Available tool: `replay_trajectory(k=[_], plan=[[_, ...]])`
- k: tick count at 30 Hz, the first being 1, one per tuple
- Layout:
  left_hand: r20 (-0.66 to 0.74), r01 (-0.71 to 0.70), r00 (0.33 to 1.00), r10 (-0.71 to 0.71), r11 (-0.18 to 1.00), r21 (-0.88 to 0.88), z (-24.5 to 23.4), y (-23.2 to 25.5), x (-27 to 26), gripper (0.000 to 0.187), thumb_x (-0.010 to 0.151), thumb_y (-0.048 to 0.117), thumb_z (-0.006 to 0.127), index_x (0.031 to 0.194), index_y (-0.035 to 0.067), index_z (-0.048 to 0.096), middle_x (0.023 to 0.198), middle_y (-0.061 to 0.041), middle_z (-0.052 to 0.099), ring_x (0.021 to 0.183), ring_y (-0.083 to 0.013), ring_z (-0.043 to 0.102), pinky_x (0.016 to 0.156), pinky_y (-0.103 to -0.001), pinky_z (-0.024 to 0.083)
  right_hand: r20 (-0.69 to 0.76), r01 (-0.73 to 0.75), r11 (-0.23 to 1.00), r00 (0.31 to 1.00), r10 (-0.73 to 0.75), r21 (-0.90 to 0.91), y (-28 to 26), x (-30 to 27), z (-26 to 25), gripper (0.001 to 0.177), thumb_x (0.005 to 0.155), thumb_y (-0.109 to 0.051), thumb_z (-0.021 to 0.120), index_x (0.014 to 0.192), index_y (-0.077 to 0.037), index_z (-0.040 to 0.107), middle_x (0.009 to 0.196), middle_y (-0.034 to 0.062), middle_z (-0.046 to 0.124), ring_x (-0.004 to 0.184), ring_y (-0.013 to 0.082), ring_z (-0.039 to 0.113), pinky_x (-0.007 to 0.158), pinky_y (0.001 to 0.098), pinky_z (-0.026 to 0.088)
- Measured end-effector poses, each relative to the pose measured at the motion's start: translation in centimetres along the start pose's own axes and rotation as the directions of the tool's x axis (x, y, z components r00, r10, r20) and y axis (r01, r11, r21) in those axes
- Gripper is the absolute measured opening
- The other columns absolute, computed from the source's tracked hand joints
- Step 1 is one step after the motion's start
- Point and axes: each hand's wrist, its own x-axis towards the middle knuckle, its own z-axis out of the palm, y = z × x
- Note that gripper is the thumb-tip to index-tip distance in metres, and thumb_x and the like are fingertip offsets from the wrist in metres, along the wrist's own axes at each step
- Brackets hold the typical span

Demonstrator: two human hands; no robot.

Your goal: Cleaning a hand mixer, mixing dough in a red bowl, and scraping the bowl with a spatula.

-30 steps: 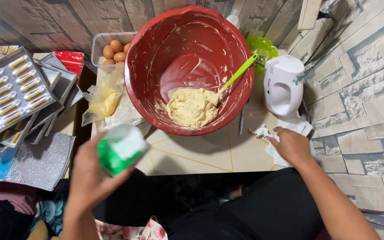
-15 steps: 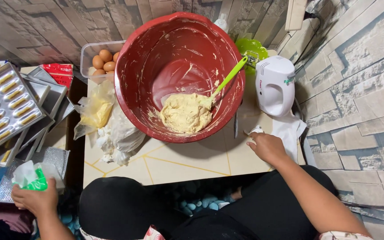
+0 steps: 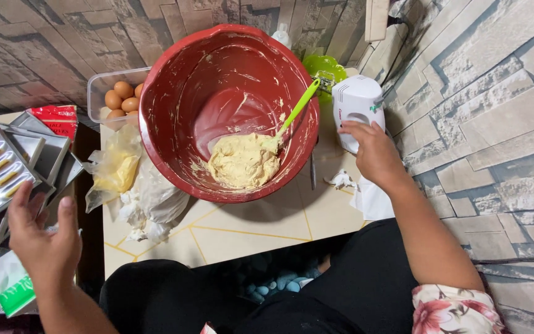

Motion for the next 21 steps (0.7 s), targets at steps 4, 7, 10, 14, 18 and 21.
replay_trajectory(k=[4, 7, 10, 14, 18, 21], plan=[[-0.020, -0.119, 0.993, 0.118, 0.944, -0.307, 4.5, 4.9, 4.1, 0.043, 0.110, 0.004, 0.063, 0.149, -0.006, 0.047, 0.144, -0.023, 0.052, 0.121, -0.0350, 0.057, 0.097, -0.041, 0.049, -0.246, 0.074, 0.993, 0.968, -0.050, 0.089, -3.1, 3.4, -2.1, 0.027, 0.097, -0.007, 0.065, 0.123, -0.012, 0.071, 0.124, 0.0083, 0.073, 0.093, 0.0205, 0.076, 0.077, 0.0363, 0.054], [-0.019, -0.054, 0.999, 0.051, 0.890, -0.452, 8.8, 6.0, 6.1, 0.035, 0.109, 0.008, 0.057, 0.142, 0.001, 0.049, 0.140, -0.017, 0.054, 0.118, -0.0260, 0.057, 0.096, -0.034, 0.048, -0.226, 0.039, 0.999, 0.974, -0.029, 0.037, -3.9, 7.3, -1.7, 0.038, 0.095, -0.018, 0.071, 0.132, -0.013, 0.067, 0.136, 0.0104, 0.063, 0.110, 0.0272, 0.065, 0.091, 0.0438, 0.049], [-0.030, 0.021, 0.999, -0.045, 0.835, -0.550, 12.7, 4.8, 6.1, 0.031, 0.109, 0.010, 0.058, 0.140, 0.007, 0.053, 0.138, -0.013, 0.056, 0.117, -0.0248, 0.055, 0.097, -0.036, 0.046, -0.127, -0.015, 0.996, 0.992, 0.004, -0.087, -2.9, 11.4, -0.3, 0.056, 0.095, -0.024, 0.073, 0.147, -0.010, 0.058, 0.152, 0.0207, 0.049, 0.132, 0.0416, 0.054, 0.105, 0.0541, 0.046], [-0.010, 0.138, 0.985, -0.173, 0.818, -0.558, 15.3, 2.0, 5.8, 0.030, 0.109, 0.011, 0.060, 0.139, 0.013, 0.057, 0.138, -0.010, 0.058, 0.121, -0.0269, 0.054, 0.099, -0.040, 0.045, -0.060, -0.015, 0.986, 0.998, 0.005, -0.165, 2.1, 17.5, 3.4, 0.054, 0.093, -0.020, 0.075, 0.144, -0.006, 0.063, 0.134, 0.0245, 0.064, 0.122, 0.0446, 0.063, 0.103, 0.0532, 0.050], [0.027, 0.221, 0.967, -0.252, 0.789, -0.573, 16.4, -0.9, 6.1, 0.029, 0.111, 0.014, 0.056, 0.140, 0.014, 0.056, 0.139, -0.013, 0.058, 0.125, -0.0312, 0.056, 0.101, -0.046, 0.046, -0.121, -0.090, 0.983, 0.990, 0.071, -0.158, 0.6, 18.3, 4.0, 0.030, 0.085, -0.024, 0.082, 0.114, -0.016, 0.079, 0.096, 0.0104, 0.077, 0.094, 0.0332, 0.075, 0.085, 0.0419, 0.059], [0.036, 0.247, 0.961, -0.273, 0.800, -0.546, 16.2, -0.2, 6.3, 0.030, 0.110, 0.014, 0.057, 0.140, 0.016, 0.056, 0.141, -0.013, 0.057, 0.129, -0.0330, 0.054, 0.103, -0.049, 0.046, -0.153, -0.113, 0.982, 0.979, 0.136, 0.151, -3.3, 17.9, 2.5, 0.022, 0.082, -0.017, 0.085, 0.103, -0.022, 0.080, 0.081, -0.0009, 0.071, 0.076, 0.0144, 0.072, 0.075, 0.0287, 0.056]])
